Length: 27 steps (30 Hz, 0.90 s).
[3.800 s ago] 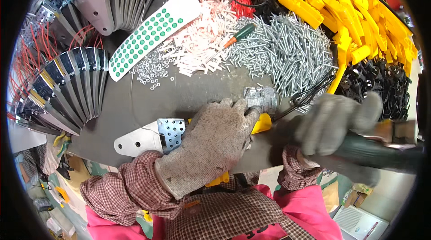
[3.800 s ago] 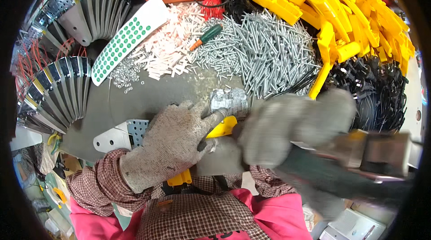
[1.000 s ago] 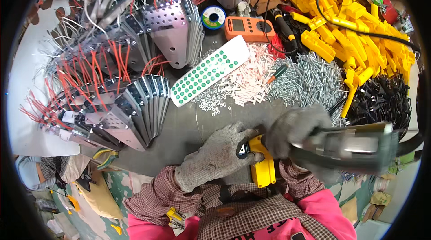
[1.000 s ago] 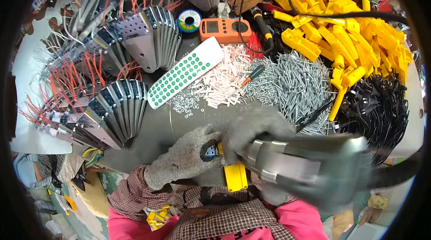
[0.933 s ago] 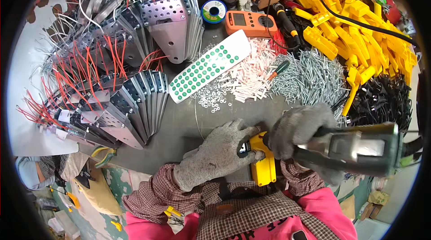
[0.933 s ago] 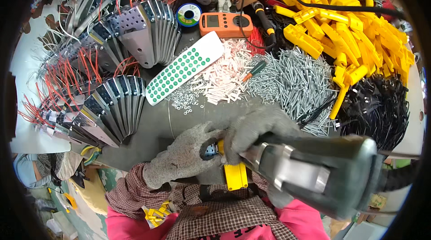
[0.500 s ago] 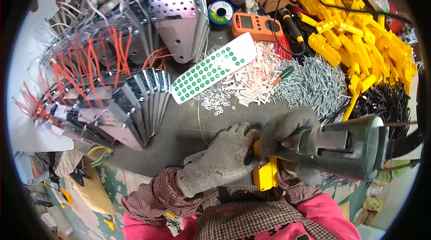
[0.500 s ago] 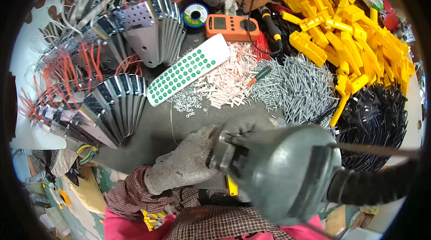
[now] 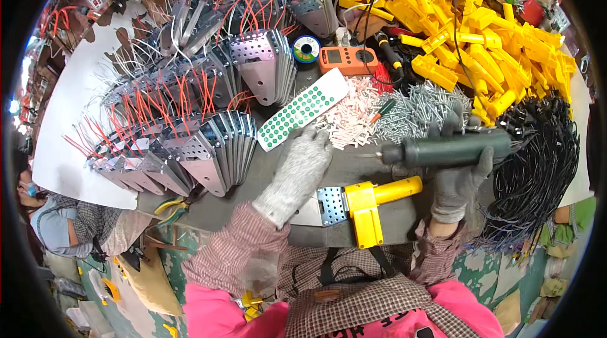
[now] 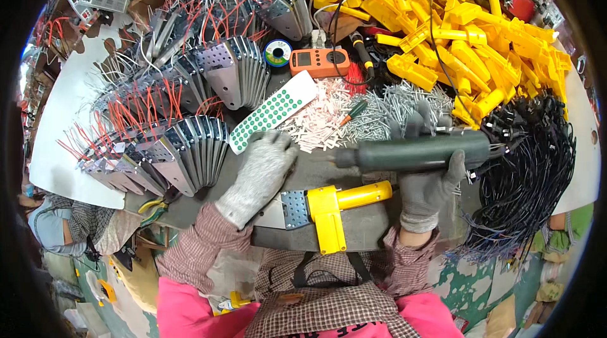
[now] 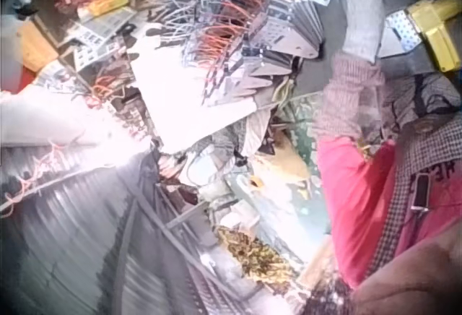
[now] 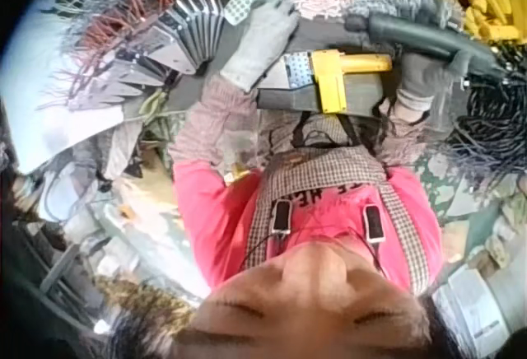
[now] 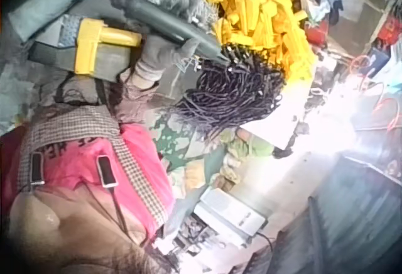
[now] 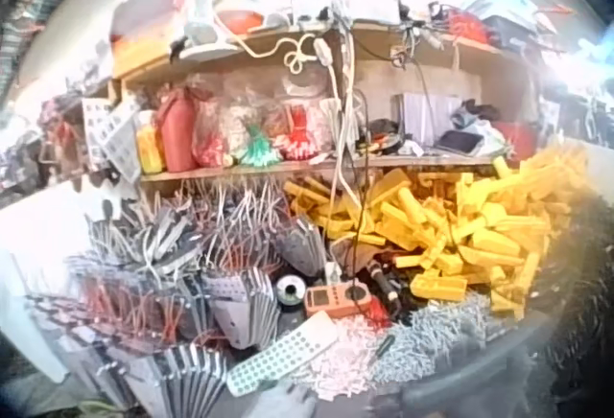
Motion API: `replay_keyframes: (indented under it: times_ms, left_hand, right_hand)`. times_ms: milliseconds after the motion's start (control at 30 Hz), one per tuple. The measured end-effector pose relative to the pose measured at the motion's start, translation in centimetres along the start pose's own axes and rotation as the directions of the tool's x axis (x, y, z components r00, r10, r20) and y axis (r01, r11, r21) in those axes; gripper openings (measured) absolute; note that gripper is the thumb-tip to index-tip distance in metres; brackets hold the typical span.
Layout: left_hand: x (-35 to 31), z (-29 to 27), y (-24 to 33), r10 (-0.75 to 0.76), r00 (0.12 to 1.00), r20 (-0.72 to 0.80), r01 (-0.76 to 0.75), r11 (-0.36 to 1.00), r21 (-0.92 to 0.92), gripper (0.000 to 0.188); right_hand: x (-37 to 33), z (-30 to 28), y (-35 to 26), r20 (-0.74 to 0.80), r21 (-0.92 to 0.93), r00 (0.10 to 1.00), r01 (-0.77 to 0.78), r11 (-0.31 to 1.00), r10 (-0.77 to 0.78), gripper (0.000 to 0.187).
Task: The person assembles handheld tools by fitting metal brackets onto plastic housings, soldering wire leads with a soldering iron, arranging wires inside the handle, and fastening the casing shut using an electric screwdriver.
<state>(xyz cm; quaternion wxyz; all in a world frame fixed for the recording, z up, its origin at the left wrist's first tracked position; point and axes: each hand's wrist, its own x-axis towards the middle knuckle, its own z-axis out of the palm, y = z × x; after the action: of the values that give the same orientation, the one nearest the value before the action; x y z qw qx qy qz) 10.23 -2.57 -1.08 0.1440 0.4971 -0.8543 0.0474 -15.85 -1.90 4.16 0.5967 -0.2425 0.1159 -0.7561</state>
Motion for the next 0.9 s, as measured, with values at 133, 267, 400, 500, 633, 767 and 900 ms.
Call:
replay_keyframes:
  times_ms: [133, 267, 400, 500, 633, 767, 900]
  left_hand:
    - [2.7, 2.1, -0.2, 0.066, 0.935, 0.348, -0.234, 0.852, 0.468, 0.019]
    - [2.7, 1.5, -0.2, -0.012, 0.951, 0.308, -0.063, 0.971, 0.232, 0.015]
    - [-1.1, -2.9, 2.2, -0.224, 0.964, 0.141, 0.248, 0.95, -0.188, 0.027]
    - [-5.8, -1.8, 4.1, -0.377, 0.918, 0.124, 0.36, 0.658, -0.661, 0.025]
    - [-7.0, 0.1, 5.6, -0.457, 0.889, -0.01, 0.328, 0.654, -0.681, 0.026]
    - [-7.6, 0.5, 5.3, -0.403, 0.914, -0.049, 0.282, 0.717, -0.638, 0.029]
    - [-7.8, 0.5, 5.0, -0.337, 0.938, -0.084, 0.214, 0.751, -0.625, 0.032]
  right_hand:
    - [-0.2, -7.4, -0.6, -0.099, 0.279, 0.995, 0.035, 0.96, -0.007, 0.034]
    - [-0.9, -7.5, -0.6, -0.156, 0.287, 0.988, 0.049, 0.957, -0.003, 0.029]
    - [-0.7, -7.7, -0.6, -0.141, 0.261, 0.99, 0.025, 0.965, 0.012, 0.027]
    - [-0.8, -6.4, -0.3, -0.172, 0.233, 0.985, 0.021, 0.972, 0.02, 0.028]
    - [-0.7, -6.3, 0.3, -0.101, 0.278, 0.994, -0.019, 0.96, 0.049, 0.029]
    - [-0.4, -7.0, -0.6, -0.098, 0.269, 0.995, 0.018, 0.963, 0.009, 0.032]
    - [-0.5, -7.2, -0.5, -0.098, 0.265, 0.995, 0.03, 0.964, -0.004, 0.034]
